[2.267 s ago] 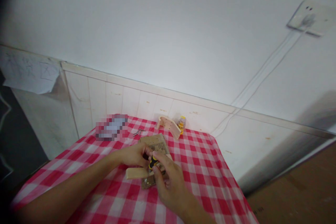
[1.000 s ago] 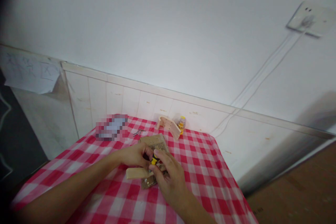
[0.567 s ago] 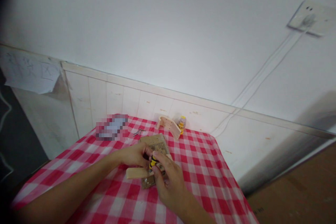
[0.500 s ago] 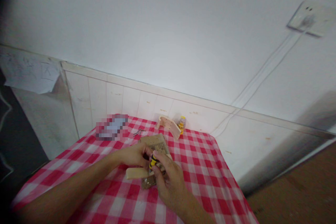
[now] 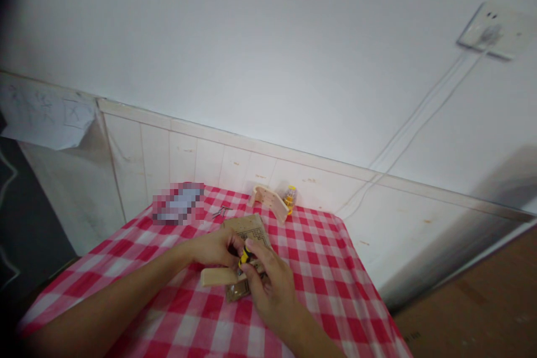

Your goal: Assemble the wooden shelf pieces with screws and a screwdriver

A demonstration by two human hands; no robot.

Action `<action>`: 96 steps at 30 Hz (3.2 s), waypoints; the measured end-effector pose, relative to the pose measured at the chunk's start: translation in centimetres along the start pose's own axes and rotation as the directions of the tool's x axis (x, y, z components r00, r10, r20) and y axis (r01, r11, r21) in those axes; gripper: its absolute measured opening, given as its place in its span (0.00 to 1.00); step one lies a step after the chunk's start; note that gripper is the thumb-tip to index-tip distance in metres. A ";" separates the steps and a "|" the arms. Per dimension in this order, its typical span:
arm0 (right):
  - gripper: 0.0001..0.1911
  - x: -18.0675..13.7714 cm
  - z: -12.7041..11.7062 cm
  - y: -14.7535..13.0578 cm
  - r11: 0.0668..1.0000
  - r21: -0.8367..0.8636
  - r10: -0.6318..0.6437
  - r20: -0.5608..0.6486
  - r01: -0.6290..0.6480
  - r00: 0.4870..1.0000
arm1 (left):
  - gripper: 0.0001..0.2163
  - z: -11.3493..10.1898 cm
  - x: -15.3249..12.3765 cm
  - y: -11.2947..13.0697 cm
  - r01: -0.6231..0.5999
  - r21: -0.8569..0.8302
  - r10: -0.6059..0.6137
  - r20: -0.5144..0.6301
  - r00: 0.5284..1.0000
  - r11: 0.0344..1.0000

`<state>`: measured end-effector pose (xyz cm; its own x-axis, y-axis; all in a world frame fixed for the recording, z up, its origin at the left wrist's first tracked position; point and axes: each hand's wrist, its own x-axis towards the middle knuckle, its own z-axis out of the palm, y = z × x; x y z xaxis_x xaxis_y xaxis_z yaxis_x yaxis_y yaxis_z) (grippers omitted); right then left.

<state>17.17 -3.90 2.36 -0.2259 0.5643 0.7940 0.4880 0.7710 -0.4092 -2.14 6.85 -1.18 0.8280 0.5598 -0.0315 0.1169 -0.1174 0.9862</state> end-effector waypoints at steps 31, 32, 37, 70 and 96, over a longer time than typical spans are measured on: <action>0.24 0.2 0.0 0.3 1.000 0.008 -0.023 -0.018 0.024 1.000 | 0.06 0.1 -0.1 0.2 -0.023 0.037 0.023 -0.003 1.000 0.999; 0.24 0.2 0.0 0.3 1.000 0.005 -0.023 -0.018 0.024 1.000 | 0.06 0.1 -0.1 0.2 -0.022 0.046 0.023 -0.005 1.000 0.999; 0.26 -0.3 -0.3 0.0 0.998 -0.050 -0.025 0.008 0.026 1.000 | 0.06 -0.1 -0.1 0.3 -0.057 0.051 0.056 0.013 0.998 0.997; 0.26 0.0 -0.1 -0.1 1.000 0.013 -0.014 0.033 0.014 0.999 | 0.09 0.2 -0.3 0.9 -0.070 -0.004 0.070 0.048 0.996 0.998; 0.24 -1.1 -1.0 3.9 0.974 0.058 0.224 -0.139 -0.218 0.965 | 0.18 0.4 -0.3 0.8 -0.037 0.011 0.036 0.055 0.998 0.999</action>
<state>20.17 -1.80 0.31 0.0084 0.6761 0.7367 0.4761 0.6452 -0.5976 -2.08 6.30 -0.40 0.8604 0.5095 -0.0044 0.0924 -0.1475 0.9847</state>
